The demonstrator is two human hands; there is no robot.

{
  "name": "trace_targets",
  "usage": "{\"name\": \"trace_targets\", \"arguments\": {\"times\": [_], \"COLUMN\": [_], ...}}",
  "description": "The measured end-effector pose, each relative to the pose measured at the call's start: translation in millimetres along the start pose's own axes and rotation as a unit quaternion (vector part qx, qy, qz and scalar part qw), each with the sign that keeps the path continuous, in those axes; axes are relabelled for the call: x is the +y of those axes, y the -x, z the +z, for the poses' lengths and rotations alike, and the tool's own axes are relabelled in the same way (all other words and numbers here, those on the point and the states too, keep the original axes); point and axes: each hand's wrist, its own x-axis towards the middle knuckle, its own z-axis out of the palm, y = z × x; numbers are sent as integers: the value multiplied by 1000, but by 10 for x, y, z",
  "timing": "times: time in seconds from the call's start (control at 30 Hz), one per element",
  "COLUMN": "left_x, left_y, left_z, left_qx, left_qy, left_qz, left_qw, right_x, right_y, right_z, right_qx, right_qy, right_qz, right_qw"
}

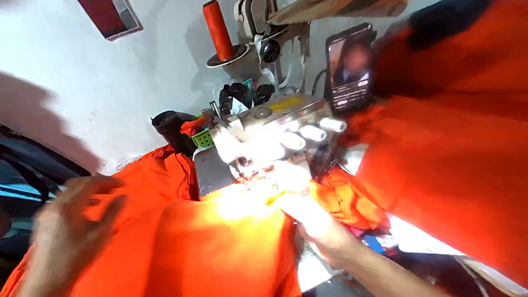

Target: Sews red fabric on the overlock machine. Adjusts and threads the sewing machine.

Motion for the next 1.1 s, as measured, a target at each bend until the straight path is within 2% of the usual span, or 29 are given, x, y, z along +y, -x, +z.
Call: {"name": "trace_targets", "arguments": {"times": [0.07,0.17,0.23,0.33,0.47,0.6,0.67,0.77,0.9,1.1], "left_x": [516,1012,1115,1122,1185,1352,1373,1316,1197,1211], "left_y": [2,-85,-155,-226,-208,-103,-118,-157,-127,-289], "left_z": [424,957,1180,1350,1336,858,791,956,1119,1090], "left_qx": [-16,-24,-25,-12,20,-9,7,-7,-18,1], "left_qy": [83,118,123,145,160,200,140,90,129,145], "left_qz": [79,172,173,151,140,108,75,35,21,73], "left_qw": [993,978,977,978,977,974,987,995,991,987], "right_x": [53,130,162,208,322,359,365,391,485,627], "right_y": [-2,14,40,89,226,431,530,616,695,820], "right_z": [1,39,45,40,42,48,46,57,-3,-27], "right_qx": [10,52,59,39,19,-28,-27,9,18,75], "right_qy": [23,57,57,35,-28,-96,-143,-167,-141,29], "right_qz": [-24,-69,-74,-36,-4,3,12,30,17,-135], "right_qw": [999,995,994,998,999,995,989,986,990,988]}}
